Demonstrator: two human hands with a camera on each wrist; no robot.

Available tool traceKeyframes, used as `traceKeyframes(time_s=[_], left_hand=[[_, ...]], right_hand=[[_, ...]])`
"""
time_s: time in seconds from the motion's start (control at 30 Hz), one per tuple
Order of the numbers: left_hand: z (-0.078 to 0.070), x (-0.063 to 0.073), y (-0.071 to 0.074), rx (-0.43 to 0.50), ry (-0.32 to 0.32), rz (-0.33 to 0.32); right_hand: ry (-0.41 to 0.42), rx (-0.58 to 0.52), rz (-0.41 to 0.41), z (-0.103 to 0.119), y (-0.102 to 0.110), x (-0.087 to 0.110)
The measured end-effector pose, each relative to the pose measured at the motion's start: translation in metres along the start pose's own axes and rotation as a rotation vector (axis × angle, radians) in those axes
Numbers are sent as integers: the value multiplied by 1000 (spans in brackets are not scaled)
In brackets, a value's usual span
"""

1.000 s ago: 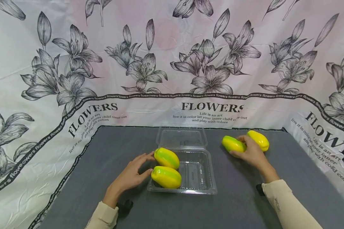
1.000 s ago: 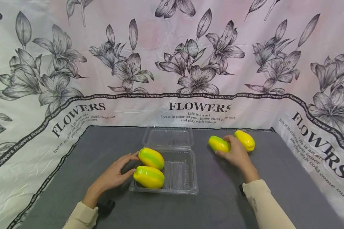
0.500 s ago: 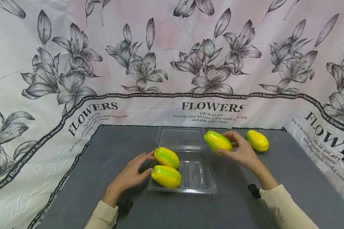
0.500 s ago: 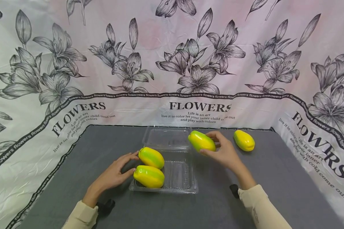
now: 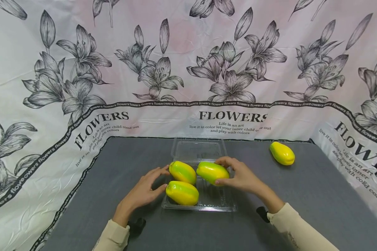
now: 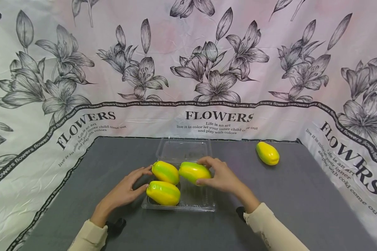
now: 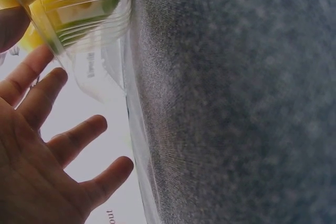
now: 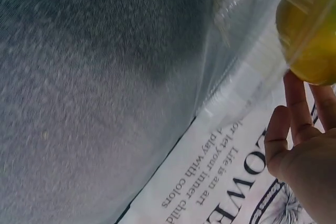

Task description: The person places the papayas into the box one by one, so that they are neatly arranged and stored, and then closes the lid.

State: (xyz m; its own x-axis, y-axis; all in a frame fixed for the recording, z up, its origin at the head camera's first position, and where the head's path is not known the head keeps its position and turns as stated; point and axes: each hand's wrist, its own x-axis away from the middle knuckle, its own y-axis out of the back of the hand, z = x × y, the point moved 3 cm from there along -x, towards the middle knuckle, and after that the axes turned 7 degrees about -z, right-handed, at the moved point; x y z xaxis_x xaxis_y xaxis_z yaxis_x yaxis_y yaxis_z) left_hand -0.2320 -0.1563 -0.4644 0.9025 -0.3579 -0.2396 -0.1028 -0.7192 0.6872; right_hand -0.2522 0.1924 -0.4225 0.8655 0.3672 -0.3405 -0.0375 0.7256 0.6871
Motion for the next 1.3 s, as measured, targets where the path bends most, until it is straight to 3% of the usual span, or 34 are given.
traceKeyframes(time_s=[0.37, 0.57, 0.83, 1.3], left_hand=[[-1, 0, 0, -2, -4, 3], [0, 1, 0, -2, -11, 2], [1, 1, 0, -5, -5, 0], [-1, 0, 0, -9, -17, -8]], right_hand=[[37, 142, 9, -3, -18, 2], [32, 109, -19, -1, -16, 3], [-25, -9, -70, -5, 1, 7], [-139, 32, -193, -33, 42, 26]])
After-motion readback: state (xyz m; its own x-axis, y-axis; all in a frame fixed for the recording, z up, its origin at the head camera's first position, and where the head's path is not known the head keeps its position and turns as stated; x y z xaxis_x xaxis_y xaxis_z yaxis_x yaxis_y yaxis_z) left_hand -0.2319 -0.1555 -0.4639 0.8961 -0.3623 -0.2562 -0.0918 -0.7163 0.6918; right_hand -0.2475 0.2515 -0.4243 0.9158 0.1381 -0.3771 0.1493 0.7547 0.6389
